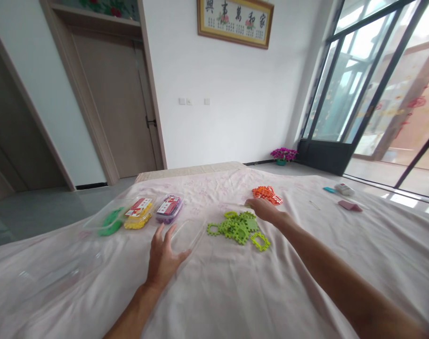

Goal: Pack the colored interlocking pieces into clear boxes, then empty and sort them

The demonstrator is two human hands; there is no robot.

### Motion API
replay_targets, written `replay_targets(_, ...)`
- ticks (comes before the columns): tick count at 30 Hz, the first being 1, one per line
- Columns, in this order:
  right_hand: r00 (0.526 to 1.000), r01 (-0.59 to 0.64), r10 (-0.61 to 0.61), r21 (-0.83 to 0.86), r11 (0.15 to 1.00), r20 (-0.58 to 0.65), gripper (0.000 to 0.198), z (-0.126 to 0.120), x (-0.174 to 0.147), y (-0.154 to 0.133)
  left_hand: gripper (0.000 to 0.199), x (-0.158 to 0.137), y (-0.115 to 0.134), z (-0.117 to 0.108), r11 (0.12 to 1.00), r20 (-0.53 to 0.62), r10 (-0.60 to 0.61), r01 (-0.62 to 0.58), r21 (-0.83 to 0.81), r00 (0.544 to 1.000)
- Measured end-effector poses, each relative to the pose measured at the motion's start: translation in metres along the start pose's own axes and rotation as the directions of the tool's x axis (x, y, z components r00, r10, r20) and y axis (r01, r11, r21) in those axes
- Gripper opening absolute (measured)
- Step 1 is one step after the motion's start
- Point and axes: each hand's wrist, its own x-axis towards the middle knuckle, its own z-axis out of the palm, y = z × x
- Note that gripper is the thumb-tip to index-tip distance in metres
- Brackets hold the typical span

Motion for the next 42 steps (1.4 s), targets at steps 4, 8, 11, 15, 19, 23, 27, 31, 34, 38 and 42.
replay_targets(4, 1.000, 0.004, 0.000, 0.139, 0.990, -0.030, 0.034, -0.002, 0.001, 0.010, 0.074, -0.003, -0.010, 0.002, 0.989, 0.092, -0.097, 0.106, -0.103, 0.991)
replay_targets(8, 0.957, -0.185, 0.266, 0.458, 0.870, -0.118, 0.045, 0.008, 0.016, 0.024, 0.060, -0.003, -0.007, 0.000, 0.988, 0.078, -0.101, 0.109, -0.113, 0.992)
replay_targets(11, 0.922, -0.253, 0.384, 0.665, 0.703, -0.056, 0.043, 0.027, 0.024, 0.028, 0.057, -0.003, -0.006, 0.000, 0.990, 0.041, -0.098, 0.102, -0.098, 0.994)
replay_targets(15, 0.899, -0.295, 0.436, 0.671, 0.680, -0.047, 0.028, 0.048, 0.025, 0.027, 0.059, -0.004, -0.008, 0.002, 0.993, 0.039, -0.083, 0.086, -0.083, 0.996)
replay_targets(19, 0.833, -0.348, 0.520, 0.554, 0.757, -0.187, 0.044, 0.051, 0.022, 0.027, 0.071, -0.003, -0.006, 0.001, 0.993, 0.063, -0.078, 0.083, -0.089, 0.995)
replay_targets(23, 0.878, -0.317, 0.417, 0.366, 0.875, -0.234, 0.040, 0.037, 0.018, 0.027, 0.078, 0.000, -0.005, 0.000, 0.988, 0.083, -0.071, 0.082, -0.130, 0.994)
replay_targets(27, 0.989, -0.138, 0.108, 0.359, 0.923, 0.103, 0.034, 0.020, 0.011, 0.019, 0.078, 0.002, -0.005, 0.002, 0.984, 0.082, -0.086, 0.097, -0.151, 0.993)
replay_targets(31, 0.953, -0.113, 0.063, 0.153, 0.982, 0.297, 0.050, 0.014, 0.001, 0.001, 0.080, 0.005, -0.004, 0.004, 0.981, 0.057, -0.101, 0.109, -0.162, 0.993)
replay_targets(34, 0.938, -0.139, 0.112, 0.060, 0.988, 0.327, 0.052, 0.014, -0.002, -0.011, 0.077, 0.006, -0.004, 0.006, 0.976, 0.043, -0.128, 0.133, -0.174, 0.991)
replay_targets(38, 0.941, -0.154, 0.125, 0.068, 0.986, 0.314, 0.042, 0.014, -0.001, -0.008, 0.071, 0.009, -0.003, 0.008, 0.959, 0.050, -0.160, 0.167, -0.231, 0.986)
replay_targets(42, 0.955, -0.165, 0.123, 0.137, 0.977, 0.271, 0.035, 0.014, 0.005, 0.003, 0.069, 0.011, -0.001, 0.007, 0.939, 0.088, -0.176, 0.194, -0.285, 0.980)
